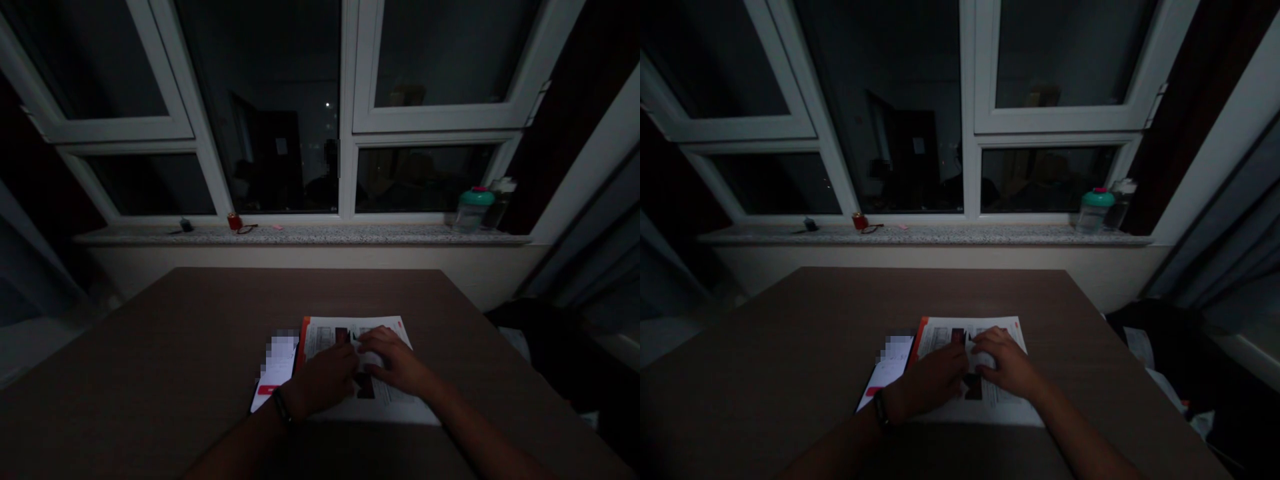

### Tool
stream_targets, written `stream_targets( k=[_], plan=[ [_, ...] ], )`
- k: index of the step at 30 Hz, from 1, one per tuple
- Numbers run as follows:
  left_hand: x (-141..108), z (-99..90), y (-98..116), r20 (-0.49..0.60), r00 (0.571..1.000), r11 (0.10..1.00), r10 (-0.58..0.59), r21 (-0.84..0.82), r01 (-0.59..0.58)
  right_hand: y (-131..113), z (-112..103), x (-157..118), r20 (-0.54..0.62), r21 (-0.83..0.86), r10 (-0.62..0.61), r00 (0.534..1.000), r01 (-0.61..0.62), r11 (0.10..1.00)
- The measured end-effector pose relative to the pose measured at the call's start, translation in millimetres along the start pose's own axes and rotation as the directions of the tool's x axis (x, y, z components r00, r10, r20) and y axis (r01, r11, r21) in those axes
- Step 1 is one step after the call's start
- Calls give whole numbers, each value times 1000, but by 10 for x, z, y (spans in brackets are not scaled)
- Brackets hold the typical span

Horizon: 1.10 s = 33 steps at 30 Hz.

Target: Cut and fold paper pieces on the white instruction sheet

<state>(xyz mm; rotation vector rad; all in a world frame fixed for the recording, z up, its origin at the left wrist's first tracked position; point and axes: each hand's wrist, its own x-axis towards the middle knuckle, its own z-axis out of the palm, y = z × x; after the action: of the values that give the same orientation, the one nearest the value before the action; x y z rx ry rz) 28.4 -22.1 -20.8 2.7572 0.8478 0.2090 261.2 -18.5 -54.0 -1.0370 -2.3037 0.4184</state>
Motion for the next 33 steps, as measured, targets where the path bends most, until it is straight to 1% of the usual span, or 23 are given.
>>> stream_targets(
  k=[2,5,8,13,19,23,26,31,33],
  plan=[
    [11,-1,-11,-17,1000,1000,-21,-13,21,-19,-1,-2,24,-3,1,1000,0,1000],
    [5,-7,-35,-78,990,993,-113,-30,111,-43,-4,7,37,-9,-1,999,2,1000],
    [-15,-13,-56,-99,979,984,-176,-17,175,-66,-16,20,36,-22,0,999,0,1000],
    [-13,-14,-59,-91,977,981,-193,-3,194,-114,-27,29,43,-47,16,999,-14,999],
    [11,-9,-50,-93,974,978,-205,20,208,-163,-15,41,41,-107,72,997,-67,992],
    [24,3,-56,-105,974,977,-200,52,206,-190,-30,48,60,-144,48,997,-38,989],
    [36,10,-67,-116,973,975,-201,78,210,-187,-30,46,51,-164,39,998,-30,986],
    [26,-15,-58,-104,975,975,-198,83,207,-116,6,27,38,-166,21,999,-14,986],
    [14,-35,-35,-119,969,971,-218,76,228,-90,17,16,32,-148,24,999,-19,989]
  ],
)
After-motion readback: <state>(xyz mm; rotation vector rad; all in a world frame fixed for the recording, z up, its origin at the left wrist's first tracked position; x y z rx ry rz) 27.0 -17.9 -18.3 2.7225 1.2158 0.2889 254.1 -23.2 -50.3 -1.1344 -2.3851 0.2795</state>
